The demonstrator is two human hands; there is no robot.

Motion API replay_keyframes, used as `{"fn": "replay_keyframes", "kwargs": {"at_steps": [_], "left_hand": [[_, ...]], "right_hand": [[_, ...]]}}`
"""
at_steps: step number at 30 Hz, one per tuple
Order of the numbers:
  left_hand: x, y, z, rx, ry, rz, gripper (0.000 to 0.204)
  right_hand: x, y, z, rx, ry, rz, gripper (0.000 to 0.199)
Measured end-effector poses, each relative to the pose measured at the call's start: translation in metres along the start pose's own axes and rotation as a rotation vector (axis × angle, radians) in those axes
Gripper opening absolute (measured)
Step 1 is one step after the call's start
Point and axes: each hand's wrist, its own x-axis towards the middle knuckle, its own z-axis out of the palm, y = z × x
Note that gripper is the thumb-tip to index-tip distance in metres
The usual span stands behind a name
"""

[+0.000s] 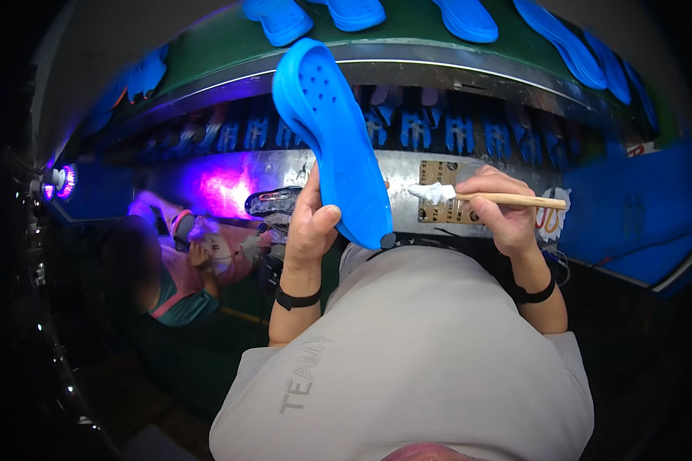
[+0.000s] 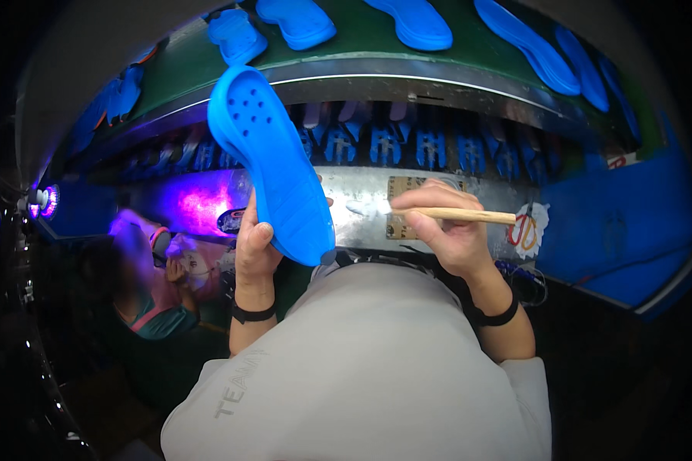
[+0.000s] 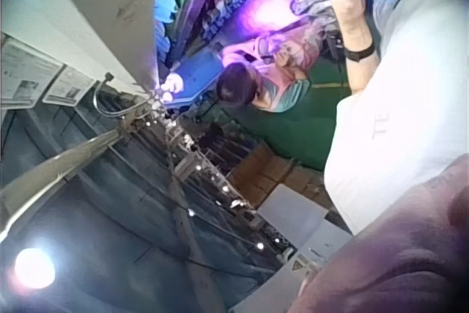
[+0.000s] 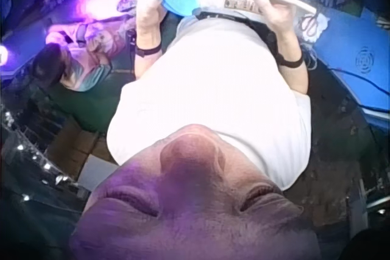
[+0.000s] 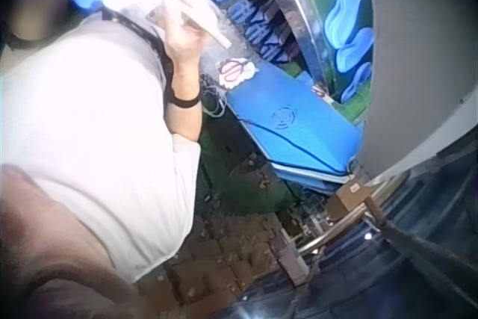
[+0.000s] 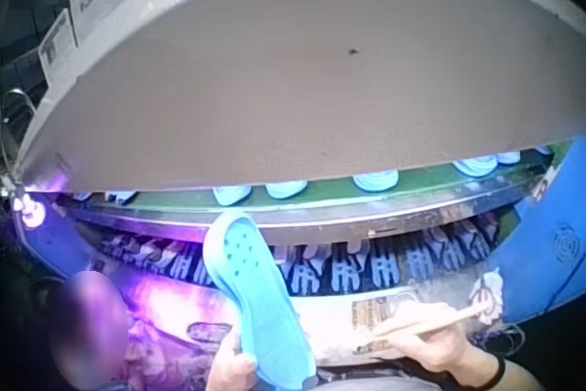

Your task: Applying glue to shoe insoles with a brush and placing them into a conveyor machine.

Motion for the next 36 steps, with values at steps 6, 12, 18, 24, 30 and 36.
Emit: {"fn": "replay_keyframes", "kwargs": {"at_steps": [6, 12, 18, 24, 30, 36], "left_hand": [[-0.015, -0.012, -0.023, -0.379, 0.002, -0.197, 0.094], [0.021, 0.042, -0.053, -0.427, -0.244, -0.087, 0.098], [0.156, 0.142, -0.115, -0.32, -0.234, 0.271, 0.078], [0.253, 0.179, -0.277, -0.036, 0.305, 0.498, 0.064], [0.209, 0.194, -0.361, 0.323, 1.168, 0.191, 0.045], [0.175, 0.211, -0.414, 0.31, 0.869, 0.093, 0.04]], "right_hand": [[-0.019, 0.019, -0.002, 0.091, 0.125, 0.227, 0.018], [-0.039, 0.039, -0.008, 0.112, 0.187, 0.344, 0.018], [-0.036, 0.041, 0.001, 0.064, 0.197, 0.395, 0.017], [-0.036, 0.042, 0.01, 0.015, 0.168, 0.389, 0.017], [-0.038, 0.049, 0.014, 0.023, 0.182, 0.457, 0.017], [-0.033, 0.054, 0.017, 0.038, 0.149, 0.475, 0.017]]}}
